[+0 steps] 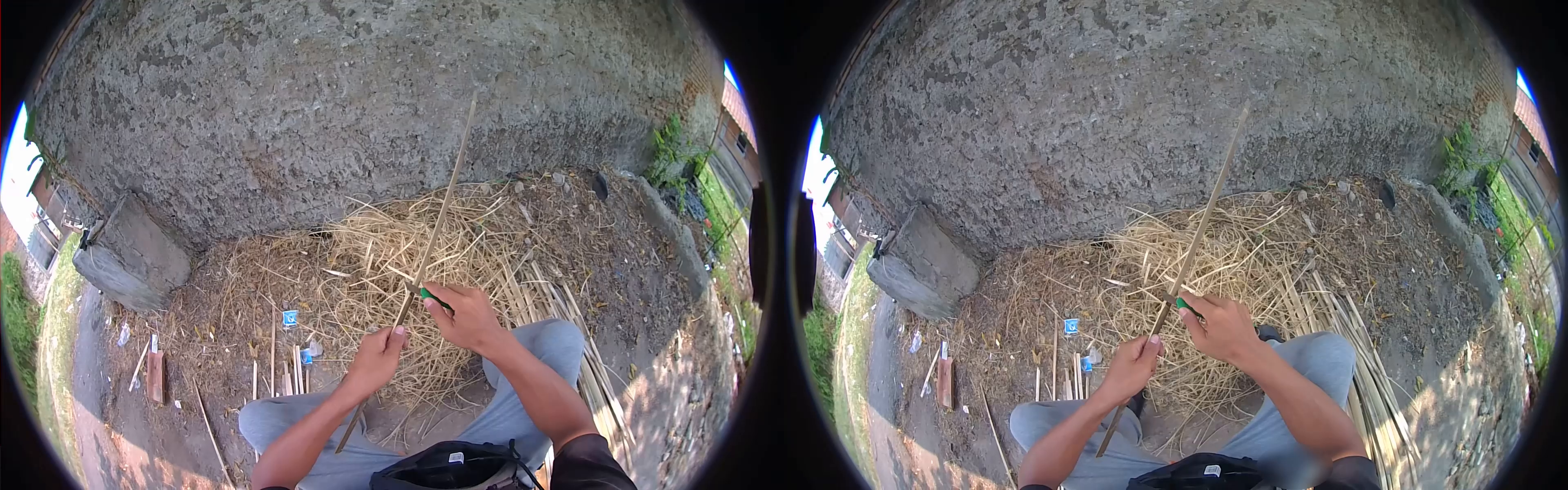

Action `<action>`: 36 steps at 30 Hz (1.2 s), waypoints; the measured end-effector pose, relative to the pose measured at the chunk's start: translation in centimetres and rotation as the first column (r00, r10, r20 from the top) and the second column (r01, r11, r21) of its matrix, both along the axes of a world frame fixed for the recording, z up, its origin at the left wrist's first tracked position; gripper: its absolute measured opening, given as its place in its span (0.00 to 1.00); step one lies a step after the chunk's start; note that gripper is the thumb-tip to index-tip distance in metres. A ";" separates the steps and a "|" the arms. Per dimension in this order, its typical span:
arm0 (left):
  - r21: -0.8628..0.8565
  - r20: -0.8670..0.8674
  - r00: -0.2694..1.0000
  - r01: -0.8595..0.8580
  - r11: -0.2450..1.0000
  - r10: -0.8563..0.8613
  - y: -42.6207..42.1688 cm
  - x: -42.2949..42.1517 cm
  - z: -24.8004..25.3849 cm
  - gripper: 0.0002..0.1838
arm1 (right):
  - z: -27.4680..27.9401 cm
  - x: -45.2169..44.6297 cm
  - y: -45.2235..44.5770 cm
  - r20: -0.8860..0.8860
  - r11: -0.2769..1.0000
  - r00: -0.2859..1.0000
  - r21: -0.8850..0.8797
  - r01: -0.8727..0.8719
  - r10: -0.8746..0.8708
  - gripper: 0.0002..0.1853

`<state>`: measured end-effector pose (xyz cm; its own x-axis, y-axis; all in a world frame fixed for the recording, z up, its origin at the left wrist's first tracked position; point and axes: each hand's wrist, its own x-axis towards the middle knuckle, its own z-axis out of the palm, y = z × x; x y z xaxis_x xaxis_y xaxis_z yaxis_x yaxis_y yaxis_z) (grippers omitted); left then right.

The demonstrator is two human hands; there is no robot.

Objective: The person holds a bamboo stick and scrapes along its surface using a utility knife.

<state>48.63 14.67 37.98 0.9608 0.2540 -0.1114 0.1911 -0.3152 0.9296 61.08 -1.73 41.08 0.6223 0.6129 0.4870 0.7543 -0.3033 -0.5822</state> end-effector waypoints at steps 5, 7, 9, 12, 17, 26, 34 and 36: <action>0.299 0.066 0.996 -0.075 0.951 0.057 -1.3 -0.8 2.1 0.19 | 0.3 -0.7 0.0 -0.038 1.000 0.999 -0.005 0.008 -0.008 0.08; 0.330 0.006 0.997 -0.074 0.941 0.076 -1.9 -1.3 3.7 0.19 | -0.8 -0.1 0.2 0.019 0.996 0.999 0.086 -0.033 0.031 0.06; 0.437 -0.156 0.983 -0.022 0.899 0.100 -2.6 -1.5 5.6 0.18 | -1.1 0.0 0.2 0.078 0.982 0.995 0.175 -0.076 0.063 0.05; 0.419 -0.161 0.985 0.012 0.908 0.062 -2.2 -2.0 5.2 0.17 | -0.8 -0.1 -0.1 0.109 0.969 0.991 0.224 -0.103 0.080 0.05; 0.437 -0.109 0.993 0.002 0.899 0.051 -2.1 -2.7 5.2 0.18 | -1.5 -0.1 0.2 0.159 0.972 0.987 0.229 -0.040 0.004 0.04; 0.497 -0.049 0.998 -0.011 0.868 0.040 -1.9 -2.7 4.5 0.16 | -1.2 0.6 0.6 0.168 0.974 0.985 0.227 0.008 -0.047 0.05; 0.542 -0.111 0.994 0.071 0.837 -0.013 -2.7 -4.9 3.8 0.14 | -1.0 5.7 -1.6 -0.020 0.960 0.971 0.150 0.238 -0.237 0.07; 0.515 -0.109 0.994 0.060 0.855 -0.005 -2.5 -5.1 3.5 0.14 | -1.2 5.7 -1.1 0.092 0.941 0.976 0.296 0.163 -0.198 0.06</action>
